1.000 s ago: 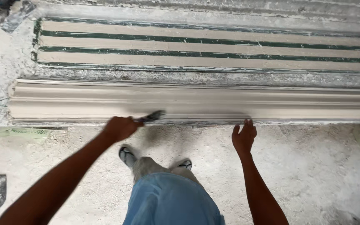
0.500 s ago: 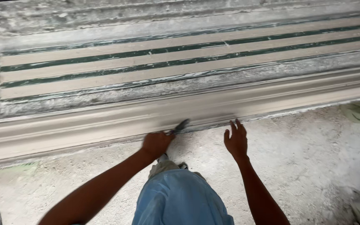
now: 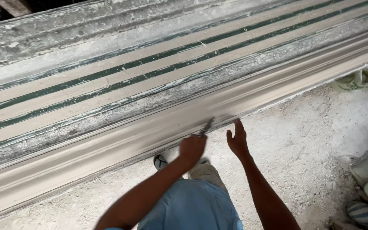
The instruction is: The person smooths a long white gypsum molding using a small hand tool, repeatedly scraping and refining the surface along its length. The person occasionally pauses to wipe the tool and adjust their grip while working on the same piece.
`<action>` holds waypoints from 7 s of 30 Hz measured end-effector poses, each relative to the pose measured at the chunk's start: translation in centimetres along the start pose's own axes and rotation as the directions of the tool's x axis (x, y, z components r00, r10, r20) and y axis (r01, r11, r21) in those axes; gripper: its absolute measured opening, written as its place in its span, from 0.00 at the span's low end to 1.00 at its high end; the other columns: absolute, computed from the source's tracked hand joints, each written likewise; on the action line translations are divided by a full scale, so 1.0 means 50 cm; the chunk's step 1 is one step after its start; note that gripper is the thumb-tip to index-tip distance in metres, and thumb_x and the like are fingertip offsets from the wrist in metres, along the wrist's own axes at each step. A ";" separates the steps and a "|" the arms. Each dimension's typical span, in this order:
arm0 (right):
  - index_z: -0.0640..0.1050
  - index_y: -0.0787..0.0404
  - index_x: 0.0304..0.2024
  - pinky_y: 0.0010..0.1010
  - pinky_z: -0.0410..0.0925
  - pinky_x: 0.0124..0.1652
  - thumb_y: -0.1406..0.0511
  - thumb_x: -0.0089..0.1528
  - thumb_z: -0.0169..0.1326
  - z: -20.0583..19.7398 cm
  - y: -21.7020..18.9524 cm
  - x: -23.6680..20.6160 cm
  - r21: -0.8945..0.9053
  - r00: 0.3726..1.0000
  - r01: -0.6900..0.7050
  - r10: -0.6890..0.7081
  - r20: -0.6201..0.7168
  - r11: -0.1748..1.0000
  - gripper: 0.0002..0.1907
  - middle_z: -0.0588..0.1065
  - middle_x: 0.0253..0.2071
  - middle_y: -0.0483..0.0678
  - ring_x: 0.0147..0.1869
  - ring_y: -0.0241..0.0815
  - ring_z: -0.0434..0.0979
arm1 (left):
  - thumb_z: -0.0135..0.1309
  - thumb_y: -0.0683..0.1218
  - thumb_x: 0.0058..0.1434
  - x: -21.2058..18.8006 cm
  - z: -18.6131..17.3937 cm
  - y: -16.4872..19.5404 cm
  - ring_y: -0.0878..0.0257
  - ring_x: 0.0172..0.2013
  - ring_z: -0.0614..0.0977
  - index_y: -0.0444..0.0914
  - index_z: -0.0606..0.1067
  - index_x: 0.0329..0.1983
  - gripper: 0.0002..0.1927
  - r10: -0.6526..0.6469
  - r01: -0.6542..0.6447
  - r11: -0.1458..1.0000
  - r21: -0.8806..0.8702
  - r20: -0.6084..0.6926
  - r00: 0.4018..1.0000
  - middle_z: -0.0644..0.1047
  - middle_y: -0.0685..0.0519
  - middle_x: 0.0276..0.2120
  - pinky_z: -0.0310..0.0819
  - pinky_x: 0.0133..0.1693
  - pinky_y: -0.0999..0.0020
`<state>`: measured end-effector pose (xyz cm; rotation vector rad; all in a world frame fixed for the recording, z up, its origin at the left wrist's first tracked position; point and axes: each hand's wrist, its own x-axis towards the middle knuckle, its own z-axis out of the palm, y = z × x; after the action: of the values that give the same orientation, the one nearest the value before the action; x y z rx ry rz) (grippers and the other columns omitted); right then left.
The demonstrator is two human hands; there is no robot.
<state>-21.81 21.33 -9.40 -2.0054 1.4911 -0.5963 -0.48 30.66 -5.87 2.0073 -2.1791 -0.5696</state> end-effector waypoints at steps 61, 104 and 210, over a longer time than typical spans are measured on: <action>0.62 0.63 0.71 0.60 0.51 0.68 0.61 0.63 0.53 -0.483 0.598 0.385 -0.416 0.993 0.098 -0.119 -0.025 0.904 0.34 0.56 0.76 0.58 0.76 0.71 0.48 | 0.48 0.45 0.65 0.443 0.039 0.374 0.47 0.27 0.84 0.46 0.73 0.61 0.20 -0.030 0.016 0.997 0.071 0.211 0.977 0.78 0.41 0.31 0.79 0.25 0.51; 0.50 0.60 0.75 0.46 0.47 0.74 0.63 0.65 0.50 -0.787 0.946 0.592 -0.331 0.982 0.113 -0.055 0.180 0.937 0.39 0.51 0.79 0.55 0.81 0.54 0.51 | 0.44 0.49 0.73 1.004 0.229 0.869 0.46 0.26 0.83 0.41 0.76 0.47 0.11 -0.052 0.054 0.994 -0.092 0.022 0.998 0.79 0.43 0.28 0.76 0.24 0.47; 0.63 0.62 0.71 0.39 0.69 0.60 0.64 0.68 0.47 -1.446 1.814 1.141 0.323 0.969 -0.159 0.085 0.231 0.933 0.28 0.69 0.69 0.57 0.67 0.51 0.74 | 0.48 0.43 0.68 1.903 0.384 1.779 0.49 0.26 0.83 0.34 0.76 0.43 0.08 -0.099 0.100 0.988 -0.114 0.012 0.995 0.77 0.42 0.30 0.77 0.22 0.53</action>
<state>-116.86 -66.07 -15.52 -1.6417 1.2750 -0.5263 -100.59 -54.84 -7.28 2.0656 -2.0087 -0.6970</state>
